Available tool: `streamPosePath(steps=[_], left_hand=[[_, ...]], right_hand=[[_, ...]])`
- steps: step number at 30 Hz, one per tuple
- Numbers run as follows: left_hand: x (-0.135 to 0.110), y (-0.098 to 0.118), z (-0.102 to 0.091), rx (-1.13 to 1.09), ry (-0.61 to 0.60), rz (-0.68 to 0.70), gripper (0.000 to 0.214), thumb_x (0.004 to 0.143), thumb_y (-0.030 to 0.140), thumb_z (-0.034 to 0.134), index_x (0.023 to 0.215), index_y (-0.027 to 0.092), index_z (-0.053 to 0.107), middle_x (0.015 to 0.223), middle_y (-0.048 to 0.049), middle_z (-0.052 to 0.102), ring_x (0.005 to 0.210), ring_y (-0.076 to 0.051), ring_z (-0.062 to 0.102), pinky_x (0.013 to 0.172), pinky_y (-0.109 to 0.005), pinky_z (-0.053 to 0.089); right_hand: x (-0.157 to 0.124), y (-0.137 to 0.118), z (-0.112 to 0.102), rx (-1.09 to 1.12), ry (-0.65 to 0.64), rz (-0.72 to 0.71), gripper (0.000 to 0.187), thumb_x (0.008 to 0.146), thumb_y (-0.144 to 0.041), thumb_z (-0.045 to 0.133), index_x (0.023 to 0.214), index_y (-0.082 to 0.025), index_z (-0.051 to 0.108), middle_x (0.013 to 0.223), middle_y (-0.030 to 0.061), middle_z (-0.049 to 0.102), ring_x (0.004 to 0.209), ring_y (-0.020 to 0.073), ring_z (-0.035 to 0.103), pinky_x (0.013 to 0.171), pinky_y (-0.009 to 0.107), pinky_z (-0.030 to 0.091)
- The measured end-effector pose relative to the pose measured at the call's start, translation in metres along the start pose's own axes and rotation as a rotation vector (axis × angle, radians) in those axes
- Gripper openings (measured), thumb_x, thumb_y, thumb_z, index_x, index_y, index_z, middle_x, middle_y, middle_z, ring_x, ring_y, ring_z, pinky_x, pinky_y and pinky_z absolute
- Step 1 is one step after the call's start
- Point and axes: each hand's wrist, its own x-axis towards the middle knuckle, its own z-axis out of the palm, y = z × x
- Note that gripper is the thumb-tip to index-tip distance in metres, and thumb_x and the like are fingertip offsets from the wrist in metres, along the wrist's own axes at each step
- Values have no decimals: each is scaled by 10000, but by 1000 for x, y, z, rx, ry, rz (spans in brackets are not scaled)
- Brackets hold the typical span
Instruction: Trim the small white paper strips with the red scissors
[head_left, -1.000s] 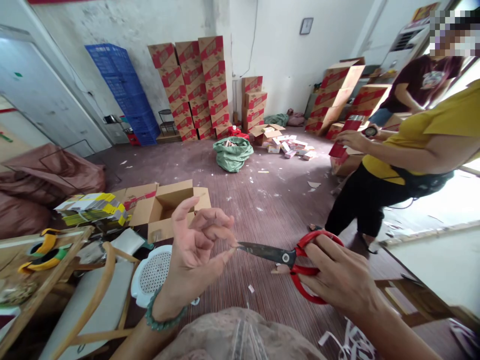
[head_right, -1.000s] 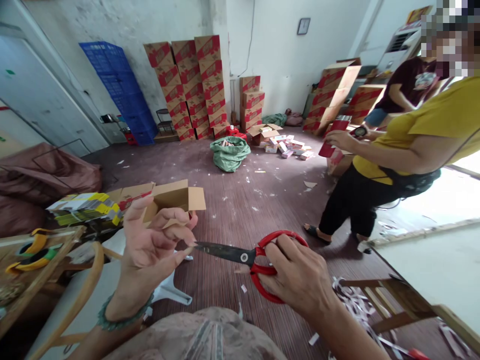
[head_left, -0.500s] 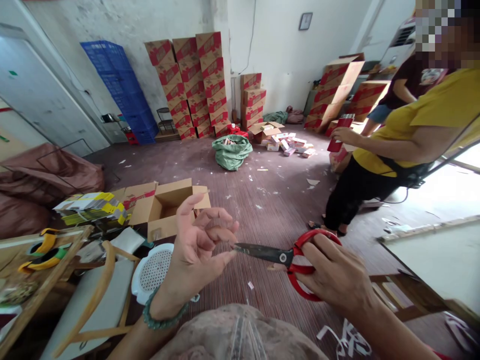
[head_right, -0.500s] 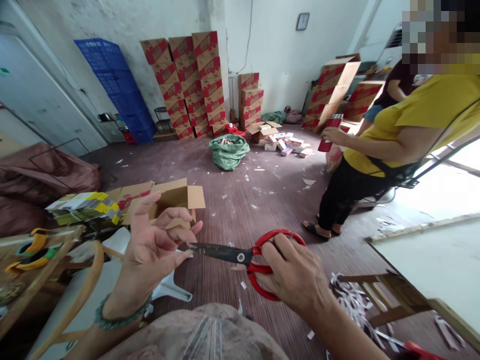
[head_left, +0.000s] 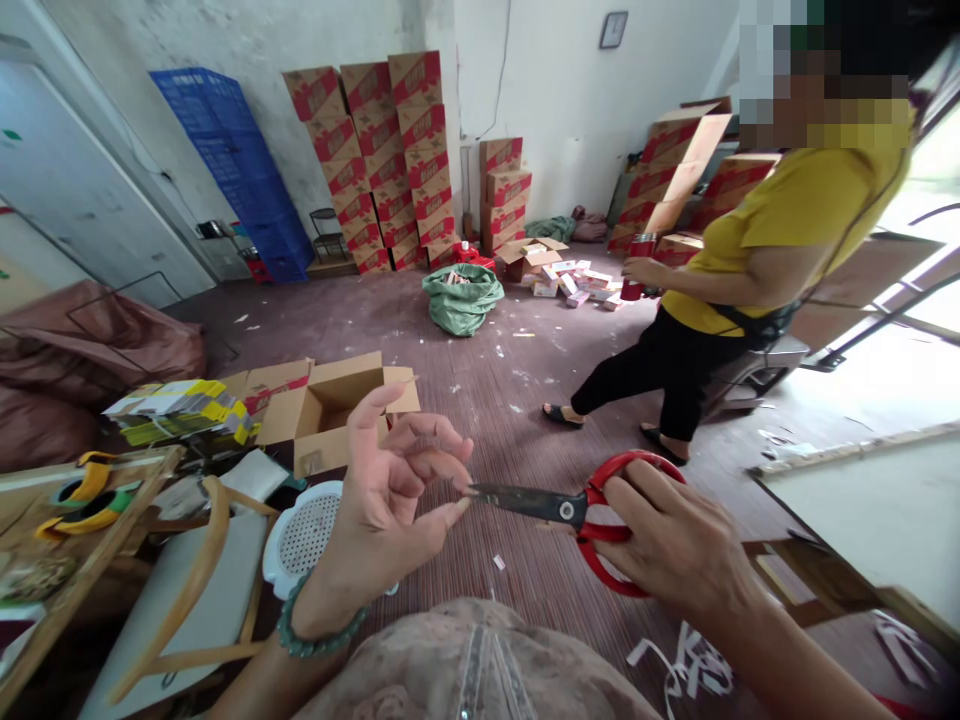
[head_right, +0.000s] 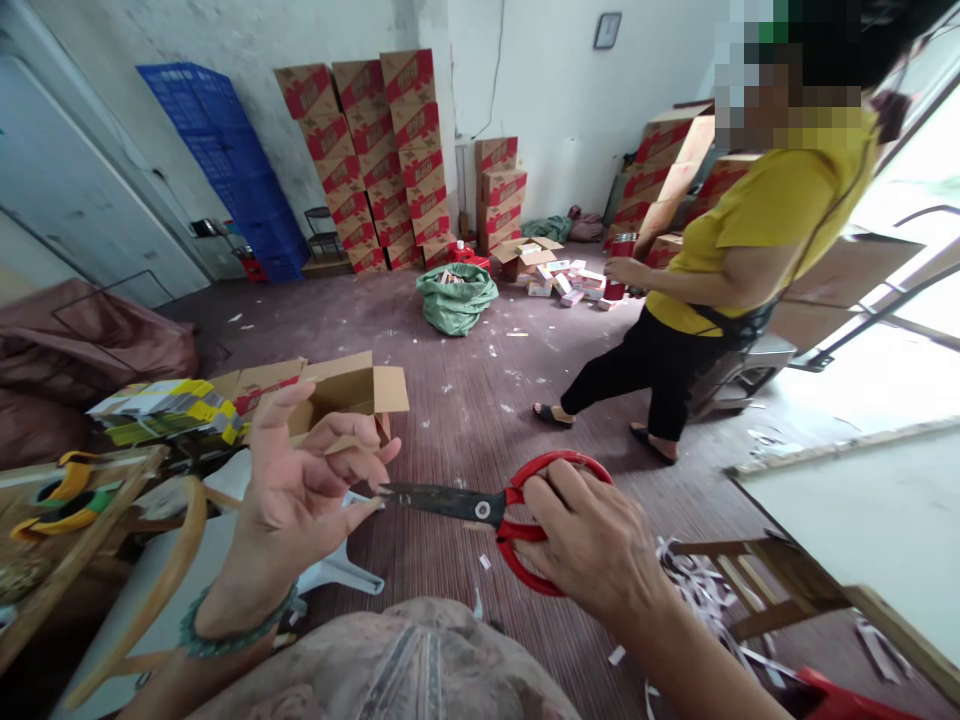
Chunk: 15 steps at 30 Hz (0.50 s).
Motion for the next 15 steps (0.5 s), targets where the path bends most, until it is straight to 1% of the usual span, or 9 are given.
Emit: streamPosePath(steps=[4,9,12,15], left_hand=[[-1,-1,-1,-4,-16,13,872,747,-40,703,1357,422,285,1086,36,564,826,-81,671,1101,-448,468],[-2,-2,-4,5,-10,24,904,740,-58,699,1380,417,272,1088,25,568,850,-95,668,1095,-466,476],[-3,0,-4,-19,-11,-17,894,757,-42,690,1386,424,259,1091,28,560,854,-95,661,1109,-489,456],[-4,1,-2,-57,-12,-70,841,786,0,684,1376,422,258,1079,36,556,845,-87,659,1127,-505,426]], right_hand=[[-1,-2,1,17,2,-6,283,992,-250,410,733,-198,511,737,21,519,618,168,456,606,315,347],[-2,-4,3,4,12,12,292,1006,-266,401,747,-197,516,735,19,512,598,165,432,599,310,337],[-4,-5,5,3,-11,8,288,1006,-255,419,743,-198,523,719,14,517,614,172,431,593,314,316],[-6,-5,6,-8,-5,17,290,1005,-242,432,732,-198,523,717,14,517,616,169,434,601,312,316]])
